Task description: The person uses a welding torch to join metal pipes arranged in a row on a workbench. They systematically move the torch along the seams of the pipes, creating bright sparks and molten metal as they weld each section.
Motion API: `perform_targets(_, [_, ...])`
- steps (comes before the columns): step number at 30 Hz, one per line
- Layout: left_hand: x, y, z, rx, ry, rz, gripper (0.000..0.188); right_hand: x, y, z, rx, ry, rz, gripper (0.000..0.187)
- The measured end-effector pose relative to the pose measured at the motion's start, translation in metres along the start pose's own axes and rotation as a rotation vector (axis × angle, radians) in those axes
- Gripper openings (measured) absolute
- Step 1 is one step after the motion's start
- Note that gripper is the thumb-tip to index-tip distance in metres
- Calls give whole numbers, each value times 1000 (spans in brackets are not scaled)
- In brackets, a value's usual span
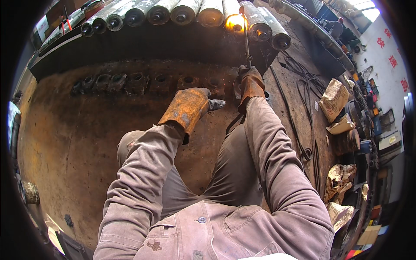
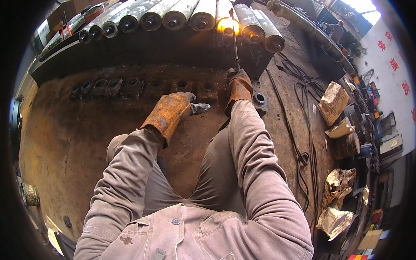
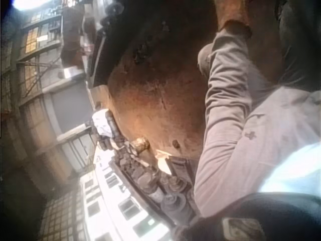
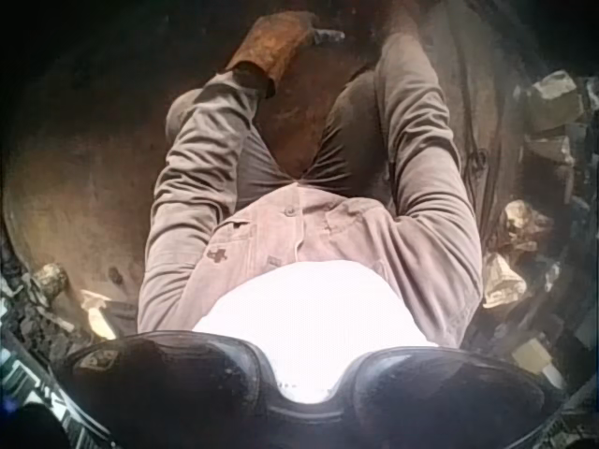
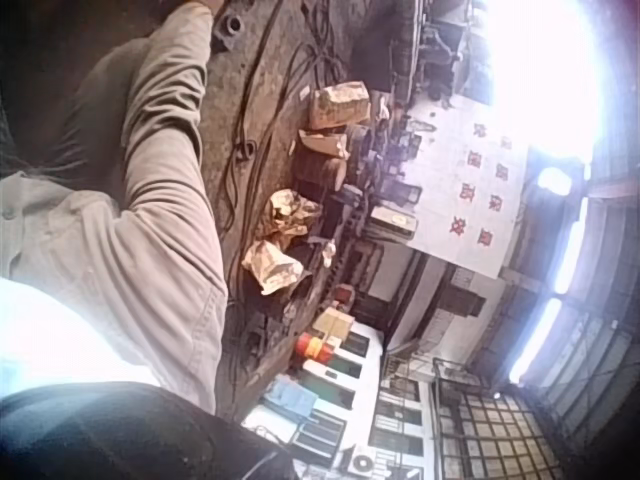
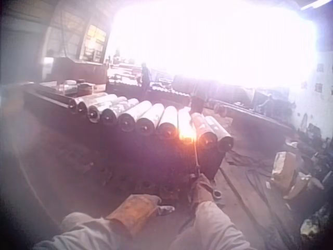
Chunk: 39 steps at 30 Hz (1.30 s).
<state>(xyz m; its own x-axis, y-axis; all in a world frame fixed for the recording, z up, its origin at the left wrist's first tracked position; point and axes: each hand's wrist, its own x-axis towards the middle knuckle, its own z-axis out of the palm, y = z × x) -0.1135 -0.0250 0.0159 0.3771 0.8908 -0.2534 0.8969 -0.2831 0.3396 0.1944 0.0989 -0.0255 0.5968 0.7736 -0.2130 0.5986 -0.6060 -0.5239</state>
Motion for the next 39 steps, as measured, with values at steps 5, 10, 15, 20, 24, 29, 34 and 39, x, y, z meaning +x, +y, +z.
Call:
perform_targets(5, [-9,8,-6,-1,79,55,63,9,5,-4,35,-58,27,66])
perform_targets(10, [-2,8,-12,13,-80,-12,111,0,2,-6,19,-27,18,64])
perform_targets(15, [-5,4,-11,13,-54,-8,110,-21,-7,-12,-58,-5,13,64])
perform_targets(20, [-13,7,-12,-23,-45,9,110,-12,-3,-11,-16,13,22,66])
perform_targets(24, [-17,5,-6,-3,57,68,93,-14,-6,-10,-67,38,-17,68])
perform_targets(29, [5,-3,2,8,-30,12,112,-20,-8,-8,-78,1,-2,68])
perform_targets(34, [-1,0,-1,-14,-33,22,114,-26,-8,-10,-99,52,17,68])
perform_targets(39, [-4,2,-7,-30,-51,7,114,-26,-2,-6,-110,56,-32,68])
